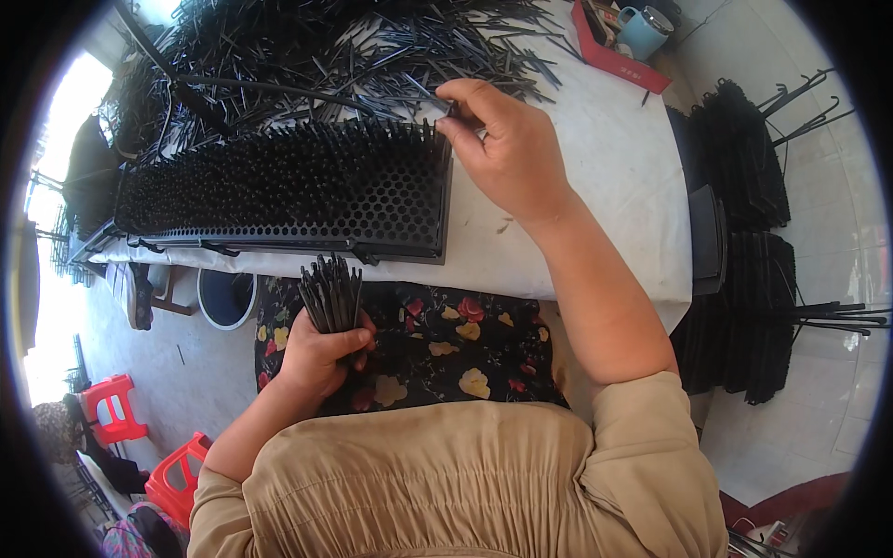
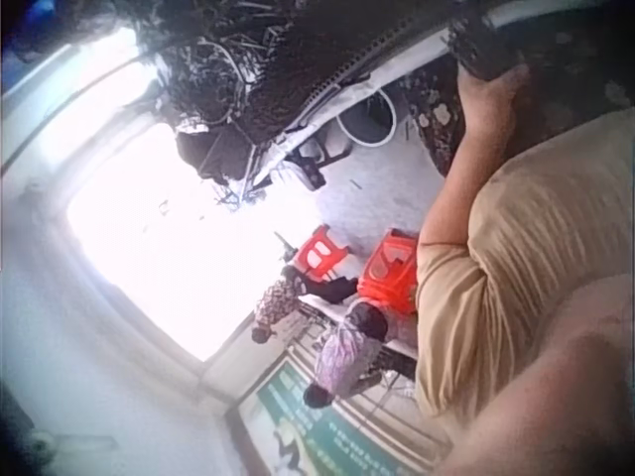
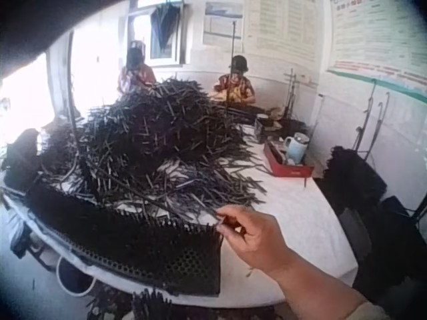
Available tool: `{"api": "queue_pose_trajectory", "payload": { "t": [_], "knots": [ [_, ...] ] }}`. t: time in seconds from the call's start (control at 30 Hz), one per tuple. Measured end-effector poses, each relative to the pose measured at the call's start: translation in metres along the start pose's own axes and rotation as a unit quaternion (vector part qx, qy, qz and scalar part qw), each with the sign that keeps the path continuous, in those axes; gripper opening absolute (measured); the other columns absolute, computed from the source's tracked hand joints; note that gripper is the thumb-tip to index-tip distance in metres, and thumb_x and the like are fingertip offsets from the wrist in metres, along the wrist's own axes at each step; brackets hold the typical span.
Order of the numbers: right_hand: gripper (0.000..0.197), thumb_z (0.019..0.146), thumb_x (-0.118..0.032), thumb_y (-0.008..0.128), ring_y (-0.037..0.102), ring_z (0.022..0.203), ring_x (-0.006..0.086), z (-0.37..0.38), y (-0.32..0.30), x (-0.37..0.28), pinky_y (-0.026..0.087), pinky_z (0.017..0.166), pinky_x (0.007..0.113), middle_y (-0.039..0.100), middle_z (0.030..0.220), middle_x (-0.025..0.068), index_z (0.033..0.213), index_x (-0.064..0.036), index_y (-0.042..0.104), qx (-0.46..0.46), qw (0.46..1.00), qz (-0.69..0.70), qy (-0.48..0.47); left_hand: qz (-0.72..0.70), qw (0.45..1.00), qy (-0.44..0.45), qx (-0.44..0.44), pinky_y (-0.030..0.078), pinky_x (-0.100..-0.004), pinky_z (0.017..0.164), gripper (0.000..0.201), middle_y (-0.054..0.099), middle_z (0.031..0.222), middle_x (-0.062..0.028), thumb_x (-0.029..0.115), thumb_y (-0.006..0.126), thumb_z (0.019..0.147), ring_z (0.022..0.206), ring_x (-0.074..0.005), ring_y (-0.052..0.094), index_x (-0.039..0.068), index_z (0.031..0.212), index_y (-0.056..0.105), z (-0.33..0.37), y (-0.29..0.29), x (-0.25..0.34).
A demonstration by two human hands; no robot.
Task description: The person picks up a bundle of plastic bristles from a table and inserts them one by one into the holes of a perforated board by hand.
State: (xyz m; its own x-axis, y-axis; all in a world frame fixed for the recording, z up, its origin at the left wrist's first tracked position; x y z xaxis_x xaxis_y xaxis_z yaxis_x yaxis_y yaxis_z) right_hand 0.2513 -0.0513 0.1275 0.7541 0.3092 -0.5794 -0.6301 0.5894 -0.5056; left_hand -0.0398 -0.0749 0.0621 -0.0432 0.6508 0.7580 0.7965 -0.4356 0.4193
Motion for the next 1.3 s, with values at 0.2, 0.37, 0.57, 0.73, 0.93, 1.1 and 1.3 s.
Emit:
{"api": "queue_pose_trajectory", "payload": {
  "t": [0.2,0.37,0.57,0.73,0.93,1.1,1.3],
  "knots": [
    [0.027,0.081,-0.005,0.074,0.068,0.071,0.0218,0.009,-0.009,-0.002,0.052,0.065,0.029,0.069,0.079,0.0097,0.106,-0.0073,0.064,-0.037,0.999,-0.019,0.001,0.026,1.000,-0.007,0.006,0.049,-0.0270,0.051,0.031,0.066,0.085,-0.0077,-0.006,0.072,0.076,0.071,-0.0158,0.063,0.004,0.100,0.055,0.000,-0.002,0.001],
    [0.027,0.082,-0.007,0.072,0.065,0.067,0.0240,0.011,-0.005,-0.001,0.050,0.063,0.032,0.067,0.076,0.0091,0.107,-0.0087,0.060,-0.106,0.994,-0.029,0.015,0.027,0.999,0.015,0.019,0.048,-0.0283,0.048,0.019,0.064,0.080,-0.0092,-0.005,0.071,0.074,0.063,-0.0175,0.061,0.000,0.090,0.062,0.001,0.003,0.001],
    [0.028,0.082,-0.005,0.071,0.065,0.068,0.0225,0.014,-0.006,0.001,0.050,0.063,0.032,0.066,0.077,0.0088,0.108,-0.0087,0.059,-0.114,0.991,-0.044,0.049,0.024,1.000,0.000,0.010,0.048,-0.0277,0.050,0.027,0.065,0.083,-0.0080,-0.004,0.072,0.075,0.068,-0.0165,0.062,0.003,0.096,0.057,0.002,-0.001,0.002],
    [0.022,0.084,-0.003,0.070,0.067,0.075,0.0172,0.008,-0.003,0.002,0.051,0.068,0.027,0.069,0.083,0.0074,0.105,-0.0059,0.063,-0.093,0.994,0.022,0.046,0.029,0.999,-0.005,0.014,0.049,-0.0272,0.052,0.035,0.066,0.085,-0.0064,-0.003,0.073,0.076,0.072,-0.0151,0.063,0.006,0.103,0.052,0.001,-0.004,0.000],
    [0.017,0.086,-0.003,0.069,0.069,0.082,0.0149,0.002,-0.005,0.006,0.052,0.071,0.025,0.071,0.086,0.0070,0.103,-0.0058,0.069,-0.114,0.987,0.081,0.076,0.045,0.999,-0.006,0.015,0.050,-0.0272,0.053,0.036,0.066,0.085,-0.0053,-0.001,0.074,0.076,0.072,-0.0144,0.063,0.006,0.103,0.052,0.001,-0.003,0.002],
    [0.020,0.081,-0.014,0.072,0.065,0.074,0.0280,0.002,-0.004,0.007,0.052,0.066,0.034,0.070,0.085,0.0106,0.101,-0.0092,0.073,-0.130,0.985,-0.103,-0.050,0.058,0.998,-0.003,0.027,0.050,-0.0272,0.053,0.036,0.066,0.086,-0.0053,-0.002,0.074,0.076,0.071,-0.0141,0.063,0.005,0.103,0.052,0.002,-0.002,0.002],
    [0.024,0.084,-0.010,0.066,0.065,0.079,0.0311,0.003,-0.003,-0.004,0.051,0.069,0.038,0.070,0.088,0.0105,0.108,-0.0099,0.070,-0.163,0.976,-0.148,-0.007,0.033,0.998,0.015,0.046,0.048,-0.0281,0.048,0.025,0.065,0.082,-0.0084,-0.005,0.071,0.074,0.067,-0.0166,0.062,0.003,0.095,0.059,0.001,0.000,0.001]
  ]
}}
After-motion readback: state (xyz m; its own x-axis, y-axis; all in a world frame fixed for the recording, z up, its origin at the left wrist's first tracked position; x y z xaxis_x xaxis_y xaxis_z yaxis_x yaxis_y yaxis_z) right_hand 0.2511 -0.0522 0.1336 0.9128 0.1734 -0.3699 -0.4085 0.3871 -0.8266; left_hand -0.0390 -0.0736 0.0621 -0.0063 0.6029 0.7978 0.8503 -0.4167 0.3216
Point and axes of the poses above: each hand's wrist, its own z-axis towards the middle knuckle, its own y-axis out of the palm, x = y × z, the point moved 1 cm from there along z, towards the middle knuckle
